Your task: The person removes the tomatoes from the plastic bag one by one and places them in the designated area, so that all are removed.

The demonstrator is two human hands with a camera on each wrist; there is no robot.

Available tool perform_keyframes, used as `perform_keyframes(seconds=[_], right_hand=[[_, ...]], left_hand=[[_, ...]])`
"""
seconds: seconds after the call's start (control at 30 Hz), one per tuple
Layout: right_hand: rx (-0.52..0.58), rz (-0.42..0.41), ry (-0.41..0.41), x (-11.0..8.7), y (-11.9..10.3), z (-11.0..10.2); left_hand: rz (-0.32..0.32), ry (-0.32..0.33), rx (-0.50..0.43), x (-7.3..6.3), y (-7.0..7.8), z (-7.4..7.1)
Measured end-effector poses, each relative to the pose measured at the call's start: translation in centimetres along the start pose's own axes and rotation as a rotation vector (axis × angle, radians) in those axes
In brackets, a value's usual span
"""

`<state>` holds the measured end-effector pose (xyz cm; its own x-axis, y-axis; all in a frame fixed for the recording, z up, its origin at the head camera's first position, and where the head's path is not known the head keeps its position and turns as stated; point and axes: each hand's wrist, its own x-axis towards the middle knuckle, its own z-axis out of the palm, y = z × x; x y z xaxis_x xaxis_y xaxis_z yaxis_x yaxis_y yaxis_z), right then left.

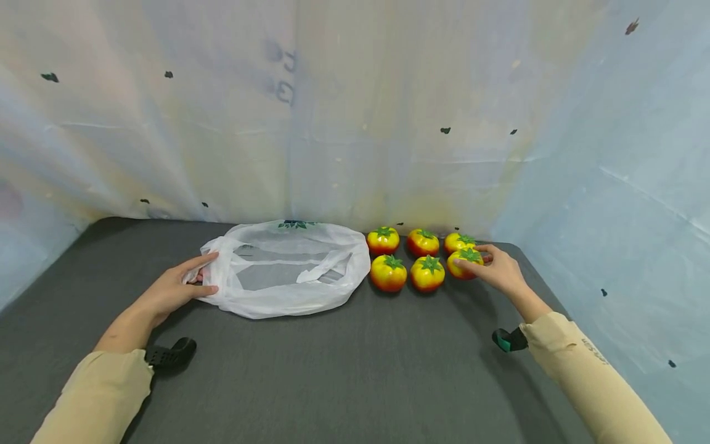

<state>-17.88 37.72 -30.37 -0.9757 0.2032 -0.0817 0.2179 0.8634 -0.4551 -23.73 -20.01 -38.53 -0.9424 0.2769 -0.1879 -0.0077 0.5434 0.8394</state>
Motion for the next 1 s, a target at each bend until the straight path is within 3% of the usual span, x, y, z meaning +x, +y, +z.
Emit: perform_keyframes(seconds=[0.37, 0.6, 1.0], right_hand=[[-0.024, 0.006, -0.035, -0.1, 1.6, 1.1], [0.033, 0.028, -0.062, -0.4, 1.7, 1.1], [0.013, 0.024, -0.064, -0.3, 1.8, 0.9]], left_hand=[[-0.016, -0.002, 0.006, 0.3, 0.0, 0.0], [-0.031, -0.004, -0.016, 0.3, 0.1, -0.3], [-0.002, 0.02, -0.075, 0.1, 0.1, -0.3]])
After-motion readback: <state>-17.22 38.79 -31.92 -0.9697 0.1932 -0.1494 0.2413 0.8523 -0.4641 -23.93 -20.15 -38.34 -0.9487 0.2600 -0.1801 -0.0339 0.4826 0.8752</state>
